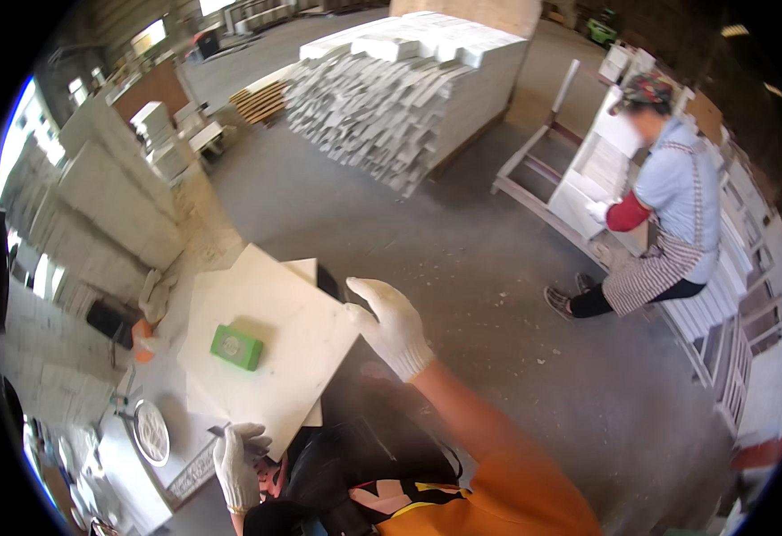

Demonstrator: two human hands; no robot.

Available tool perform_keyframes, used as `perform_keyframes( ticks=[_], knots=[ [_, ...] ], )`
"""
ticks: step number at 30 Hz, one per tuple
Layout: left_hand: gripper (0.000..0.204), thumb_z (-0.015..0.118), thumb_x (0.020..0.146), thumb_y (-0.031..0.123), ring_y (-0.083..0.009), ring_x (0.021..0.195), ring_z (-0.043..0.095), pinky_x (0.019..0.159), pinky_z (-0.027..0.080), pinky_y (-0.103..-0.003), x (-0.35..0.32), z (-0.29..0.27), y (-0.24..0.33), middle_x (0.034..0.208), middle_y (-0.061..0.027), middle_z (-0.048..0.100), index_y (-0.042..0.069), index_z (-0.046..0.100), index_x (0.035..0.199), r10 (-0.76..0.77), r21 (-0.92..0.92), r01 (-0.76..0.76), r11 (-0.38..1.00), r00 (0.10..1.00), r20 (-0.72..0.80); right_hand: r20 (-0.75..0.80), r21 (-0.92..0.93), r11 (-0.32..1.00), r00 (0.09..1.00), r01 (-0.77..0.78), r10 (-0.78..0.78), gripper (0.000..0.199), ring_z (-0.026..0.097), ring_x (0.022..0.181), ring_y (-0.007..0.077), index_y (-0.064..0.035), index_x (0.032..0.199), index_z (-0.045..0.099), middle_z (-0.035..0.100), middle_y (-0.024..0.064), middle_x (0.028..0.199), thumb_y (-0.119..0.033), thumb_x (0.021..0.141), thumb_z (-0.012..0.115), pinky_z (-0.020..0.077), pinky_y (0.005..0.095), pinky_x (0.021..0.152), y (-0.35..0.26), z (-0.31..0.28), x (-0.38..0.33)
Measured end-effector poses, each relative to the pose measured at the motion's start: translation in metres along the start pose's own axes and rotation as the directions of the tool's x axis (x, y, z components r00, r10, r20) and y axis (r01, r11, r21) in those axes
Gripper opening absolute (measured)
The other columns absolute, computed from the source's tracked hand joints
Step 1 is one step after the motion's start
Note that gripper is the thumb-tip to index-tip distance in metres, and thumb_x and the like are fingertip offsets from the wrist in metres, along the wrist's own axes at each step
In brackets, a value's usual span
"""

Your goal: The person smooths and cleans the surface of a white tile using a green sponge, then uses a metal scraper to remove residue from the edges. The finished tile is handed to a coworker and placed on a rack.

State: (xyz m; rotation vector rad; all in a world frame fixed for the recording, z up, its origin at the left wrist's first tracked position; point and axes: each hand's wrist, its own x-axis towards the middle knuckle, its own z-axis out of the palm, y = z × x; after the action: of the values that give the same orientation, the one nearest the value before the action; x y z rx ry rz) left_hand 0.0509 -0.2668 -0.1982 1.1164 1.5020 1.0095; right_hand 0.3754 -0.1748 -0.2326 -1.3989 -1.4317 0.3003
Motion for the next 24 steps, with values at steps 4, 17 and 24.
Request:
perform_keyframes(
  ticks=[4,17,24],
  knots=[
    [0.05,0.044,0.105,0.039,-0.0174,0.083,0.065,0.08,0.049,-0.031,0.0,0.006,0.011,0.096,-0.0118,0.073,-0.002,0.07,0.114,-0.069,-0.154,0.096,0.983,0.982,0.175,0.244,0.199,0.977,0.963,0.071,-0.119,0.039,0.07,0.097,0.0316,-0.0025,0.123,0.067,0.07,0.0179,0.113,-0.008,0.085,0.073,0.0557,0.0373,0.085,-0.053,0.023,-0.029],
    [0.055,0.049,0.104,0.048,-0.015,0.086,0.065,0.08,0.051,-0.029,-0.041,-0.063,-0.026,0.096,-0.0077,0.07,0.002,0.063,0.129,-0.12,-0.467,0.169,0.868,0.984,0.134,0.591,0.246,0.902,0.683,0.355,-0.429,0.051,0.065,0.109,0.0284,0.0002,0.134,0.058,0.063,0.0193,0.126,-0.014,0.087,0.073,0.0523,0.0372,0.094,-0.123,0.128,-0.036],
    [0.05,0.048,0.107,0.041,-0.0161,0.102,0.062,0.088,0.049,-0.029,-0.05,-0.084,-0.059,0.118,-0.0085,0.067,0.0,0.059,0.133,-0.152,-0.694,-0.067,0.717,0.956,-0.249,0.875,0.346,0.93,0.315,0.124,-0.368,0.056,0.063,0.116,0.0326,-0.0037,0.139,0.054,0.064,0.0208,0.127,-0.025,0.09,0.073,0.0512,0.0385,0.096,-0.192,0.176,-0.068]
  ],
)
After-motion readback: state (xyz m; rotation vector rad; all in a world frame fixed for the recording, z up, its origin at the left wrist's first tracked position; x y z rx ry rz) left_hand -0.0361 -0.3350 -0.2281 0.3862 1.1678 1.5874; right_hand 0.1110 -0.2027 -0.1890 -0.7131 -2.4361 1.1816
